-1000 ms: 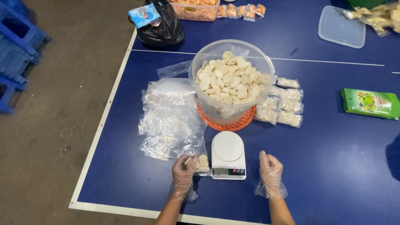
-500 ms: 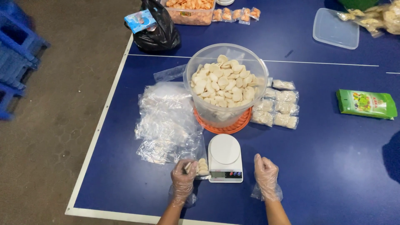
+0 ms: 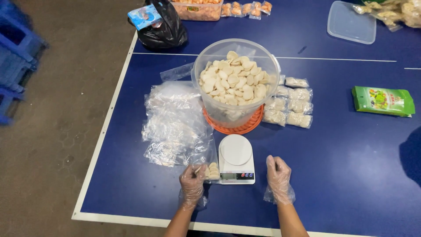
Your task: Packaging small snack items into plastic bags and weighing them on a digital scale.
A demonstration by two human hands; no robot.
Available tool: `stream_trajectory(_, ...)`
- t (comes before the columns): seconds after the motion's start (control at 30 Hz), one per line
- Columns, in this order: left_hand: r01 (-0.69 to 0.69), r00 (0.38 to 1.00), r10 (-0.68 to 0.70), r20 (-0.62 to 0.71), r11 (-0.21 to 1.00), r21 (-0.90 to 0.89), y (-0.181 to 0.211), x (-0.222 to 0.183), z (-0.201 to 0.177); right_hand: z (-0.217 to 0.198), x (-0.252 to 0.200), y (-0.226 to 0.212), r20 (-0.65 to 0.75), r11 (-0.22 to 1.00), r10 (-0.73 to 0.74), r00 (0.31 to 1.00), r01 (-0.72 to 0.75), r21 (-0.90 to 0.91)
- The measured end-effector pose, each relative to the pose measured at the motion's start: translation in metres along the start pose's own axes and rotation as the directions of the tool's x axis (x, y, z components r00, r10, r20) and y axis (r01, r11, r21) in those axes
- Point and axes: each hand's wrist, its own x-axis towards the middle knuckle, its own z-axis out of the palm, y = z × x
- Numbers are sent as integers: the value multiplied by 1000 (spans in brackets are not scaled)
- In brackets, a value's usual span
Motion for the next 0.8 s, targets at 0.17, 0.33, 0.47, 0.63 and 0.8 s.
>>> stream_trajectory(0.17, -224, 974, 222, 51, 974, 39, 12, 5, -2, 1, -5, -9, -47, 974, -227, 973, 228, 1)
stream_trajectory(0.33, -225, 968, 238, 78, 963, -152, 42, 4, 6, 9, -31, -7, -129, 953, -300, 945, 301, -11)
stream_trajectory(0.47, -239, 965, 251, 74, 960, -148, 64, 9, 17, 26, -43, -56, -13, 920, -224, 974, 216, 328)
stream_trajectory(0.63, -162, 950, 227, 216, 946, -281, 109, 27, 31, 33, -25, -100, 453, 873, 173, 875, -349, 341)
stream_trajectory(0.8, 64, 946, 48, 322, 942, -330, 132, 50, 42, 32, 5, -103, 346, 862, 282, 895, -395, 318)
